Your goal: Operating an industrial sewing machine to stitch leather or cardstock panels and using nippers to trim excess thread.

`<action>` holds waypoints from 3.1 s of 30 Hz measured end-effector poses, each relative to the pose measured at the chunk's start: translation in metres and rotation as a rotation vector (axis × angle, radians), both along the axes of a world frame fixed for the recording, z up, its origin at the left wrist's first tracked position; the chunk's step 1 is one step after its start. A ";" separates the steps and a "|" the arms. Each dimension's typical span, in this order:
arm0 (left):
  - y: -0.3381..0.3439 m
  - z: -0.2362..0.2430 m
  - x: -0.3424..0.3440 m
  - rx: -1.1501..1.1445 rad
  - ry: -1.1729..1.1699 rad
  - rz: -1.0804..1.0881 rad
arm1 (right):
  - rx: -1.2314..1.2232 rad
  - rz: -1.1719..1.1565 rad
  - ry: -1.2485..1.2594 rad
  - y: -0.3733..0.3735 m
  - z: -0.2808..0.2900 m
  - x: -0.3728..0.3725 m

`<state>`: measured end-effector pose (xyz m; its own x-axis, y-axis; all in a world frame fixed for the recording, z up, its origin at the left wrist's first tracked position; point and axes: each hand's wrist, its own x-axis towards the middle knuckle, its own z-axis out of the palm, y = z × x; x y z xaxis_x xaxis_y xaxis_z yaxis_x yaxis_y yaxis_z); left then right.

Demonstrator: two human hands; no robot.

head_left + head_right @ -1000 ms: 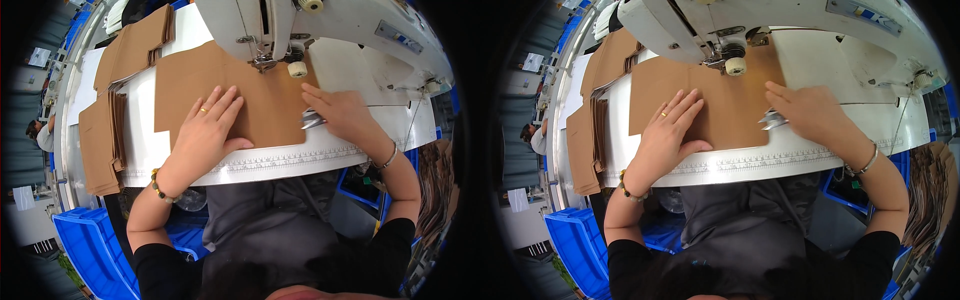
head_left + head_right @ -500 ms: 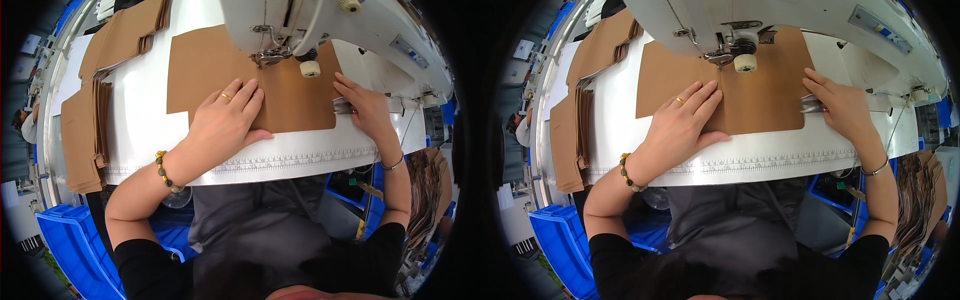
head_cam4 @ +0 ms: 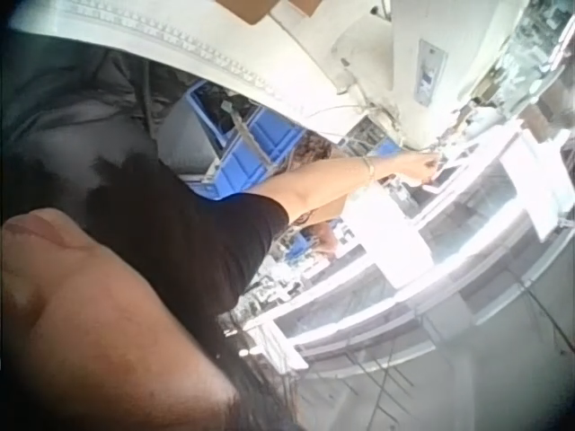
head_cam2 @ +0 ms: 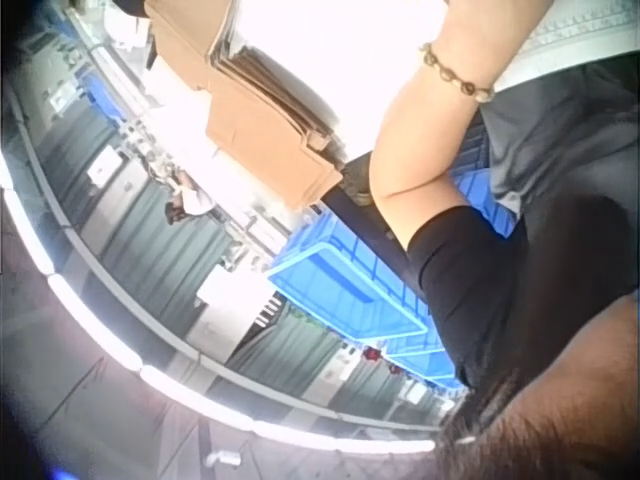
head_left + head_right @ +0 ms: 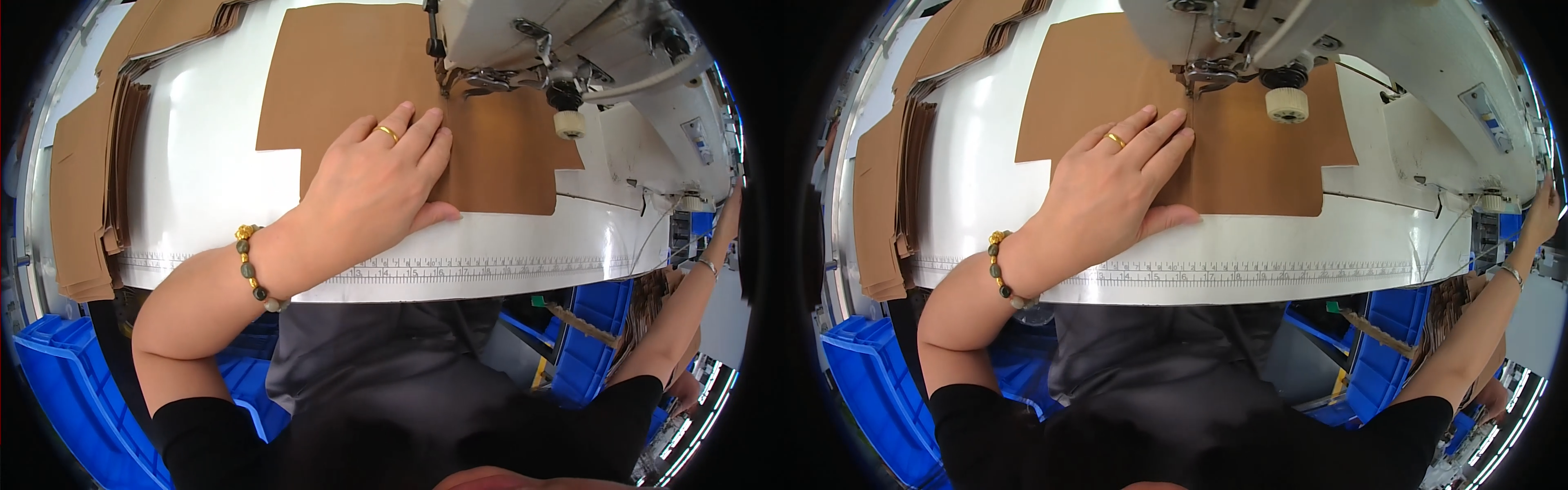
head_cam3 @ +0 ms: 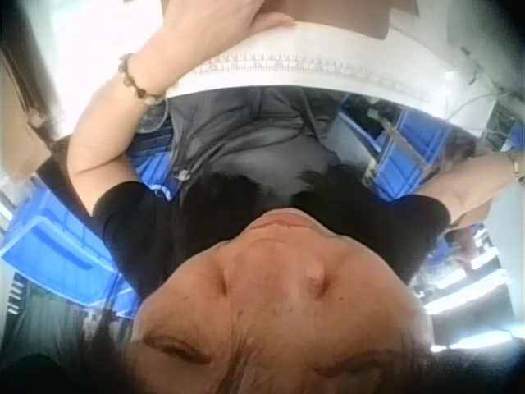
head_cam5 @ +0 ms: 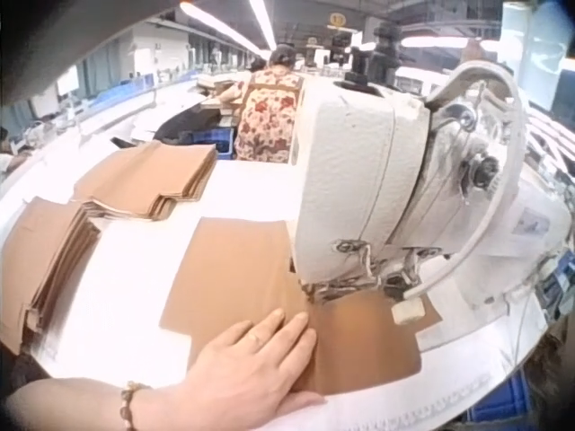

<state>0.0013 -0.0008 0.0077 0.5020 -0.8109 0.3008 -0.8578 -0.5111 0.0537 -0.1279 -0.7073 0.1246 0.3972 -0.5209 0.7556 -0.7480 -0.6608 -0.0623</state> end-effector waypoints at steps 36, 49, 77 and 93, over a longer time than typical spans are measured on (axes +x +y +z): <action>0.005 -0.020 0.001 -0.179 -0.086 -0.001 | 0.346 0.272 -0.406 -0.002 -0.023 -0.043; 0.006 -0.018 0.002 -0.159 -0.074 -0.022 | 0.425 0.245 -0.457 0.001 -0.025 -0.044; 0.005 -0.006 0.005 -0.078 0.019 0.004 | 0.147 1.273 -0.030 0.370 -0.091 0.028; 0.008 0.005 0.007 0.008 0.008 -0.012 | 0.039 1.385 0.495 0.467 -0.125 0.102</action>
<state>0.0082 0.0074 0.0125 0.4942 -0.8193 0.2907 -0.8636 -0.5010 0.0564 -0.0261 -0.2406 -0.0009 0.7934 0.4662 0.3914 0.5167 -0.8557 -0.0281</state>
